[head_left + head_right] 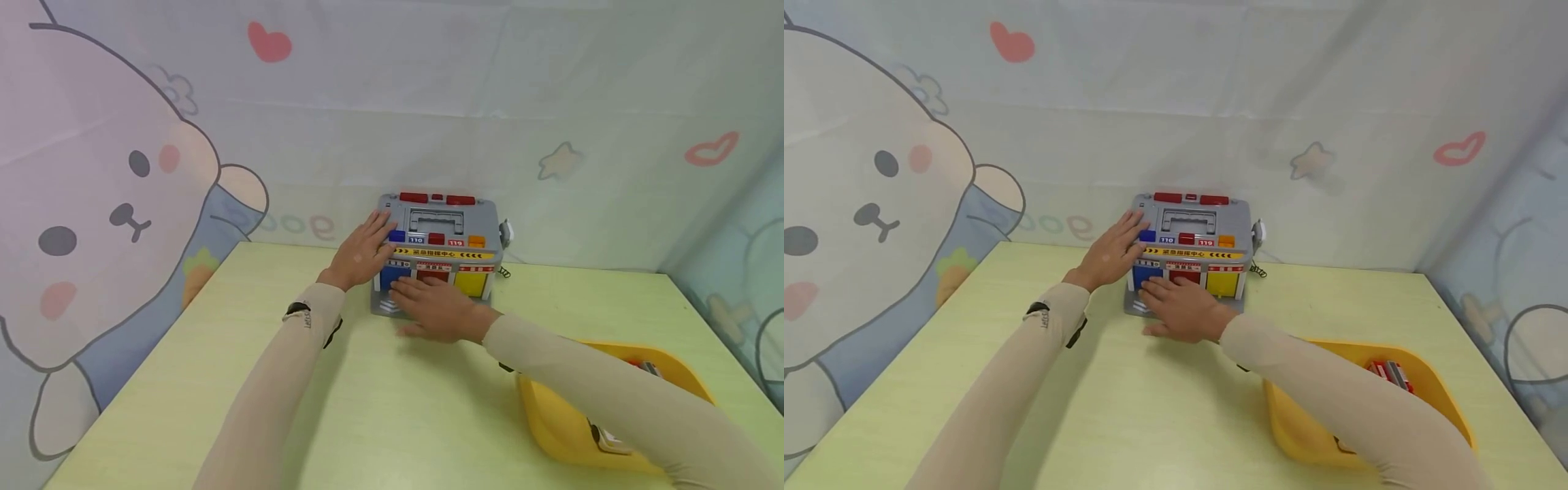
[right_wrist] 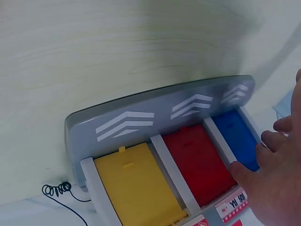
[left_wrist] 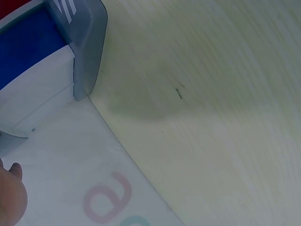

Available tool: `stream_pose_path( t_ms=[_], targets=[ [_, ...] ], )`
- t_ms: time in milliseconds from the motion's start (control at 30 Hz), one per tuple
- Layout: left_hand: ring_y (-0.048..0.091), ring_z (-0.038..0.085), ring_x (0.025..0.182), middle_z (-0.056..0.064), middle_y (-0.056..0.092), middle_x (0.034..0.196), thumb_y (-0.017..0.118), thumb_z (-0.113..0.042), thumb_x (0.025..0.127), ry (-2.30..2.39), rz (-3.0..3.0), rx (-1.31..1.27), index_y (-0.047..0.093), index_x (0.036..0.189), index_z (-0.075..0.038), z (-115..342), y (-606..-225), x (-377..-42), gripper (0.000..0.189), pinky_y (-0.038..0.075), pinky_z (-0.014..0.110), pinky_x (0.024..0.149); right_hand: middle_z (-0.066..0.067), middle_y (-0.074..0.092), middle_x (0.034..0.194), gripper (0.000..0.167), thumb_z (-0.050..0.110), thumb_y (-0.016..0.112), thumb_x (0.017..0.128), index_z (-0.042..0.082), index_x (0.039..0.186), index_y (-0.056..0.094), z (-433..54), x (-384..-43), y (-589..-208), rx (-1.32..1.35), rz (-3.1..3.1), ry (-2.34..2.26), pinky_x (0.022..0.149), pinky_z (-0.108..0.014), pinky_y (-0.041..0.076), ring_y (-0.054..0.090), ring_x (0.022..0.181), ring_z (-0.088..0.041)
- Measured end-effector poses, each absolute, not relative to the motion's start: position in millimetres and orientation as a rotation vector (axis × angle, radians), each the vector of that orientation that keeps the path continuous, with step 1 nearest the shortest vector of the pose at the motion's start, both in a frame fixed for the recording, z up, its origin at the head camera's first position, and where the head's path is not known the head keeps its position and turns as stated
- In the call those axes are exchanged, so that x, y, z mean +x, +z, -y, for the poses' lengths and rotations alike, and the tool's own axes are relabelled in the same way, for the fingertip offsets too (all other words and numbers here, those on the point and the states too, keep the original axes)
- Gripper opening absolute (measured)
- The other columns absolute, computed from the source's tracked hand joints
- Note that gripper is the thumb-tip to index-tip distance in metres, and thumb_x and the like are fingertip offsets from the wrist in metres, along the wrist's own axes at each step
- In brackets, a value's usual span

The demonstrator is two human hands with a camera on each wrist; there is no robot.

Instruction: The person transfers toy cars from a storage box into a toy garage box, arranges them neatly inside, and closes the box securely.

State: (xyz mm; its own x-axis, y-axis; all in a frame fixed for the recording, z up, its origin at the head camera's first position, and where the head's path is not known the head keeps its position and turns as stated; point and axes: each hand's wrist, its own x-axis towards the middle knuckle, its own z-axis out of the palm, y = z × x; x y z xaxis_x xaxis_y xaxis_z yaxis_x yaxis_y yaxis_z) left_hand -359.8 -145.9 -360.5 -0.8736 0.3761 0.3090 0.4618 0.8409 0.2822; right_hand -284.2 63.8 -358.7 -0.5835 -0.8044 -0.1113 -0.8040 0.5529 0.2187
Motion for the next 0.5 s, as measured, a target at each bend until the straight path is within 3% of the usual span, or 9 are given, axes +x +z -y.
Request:
stream_pose_path(
  t_ms=[267, 500],
  targets=[
    [0.003, 0.021, 0.158, 0.002, 0.012, 0.169, 0.032, -0.040, 0.105, -0.532, 2.797, -0.661, 0.030, 0.158, -0.014, 147, -363, -361, 0.059, 0.010, 0.040, 0.128, -0.011, 0.026, 0.166, 0.074, 0.053, 0.043, 0.103, 0.007, 0.158, 0.028, -79, -272, -343, 1.462, 2.747, -0.161, 0.125, -0.050, 0.021, 0.022, 0.155, -0.030],
    [0.003, 0.021, 0.158, 0.002, 0.013, 0.169, 0.032, -0.040, 0.105, -0.542, 2.792, -0.654, 0.030, 0.158, -0.014, 146, -360, -362, 0.059, 0.009, 0.039, 0.128, -0.009, 0.024, 0.167, 0.074, 0.054, 0.043, 0.102, 0.009, 0.159, 0.027, -103, -278, -320, 1.286, 2.740, -0.062, 0.126, -0.050, 0.018, 0.019, 0.156, -0.029]
  ],
)
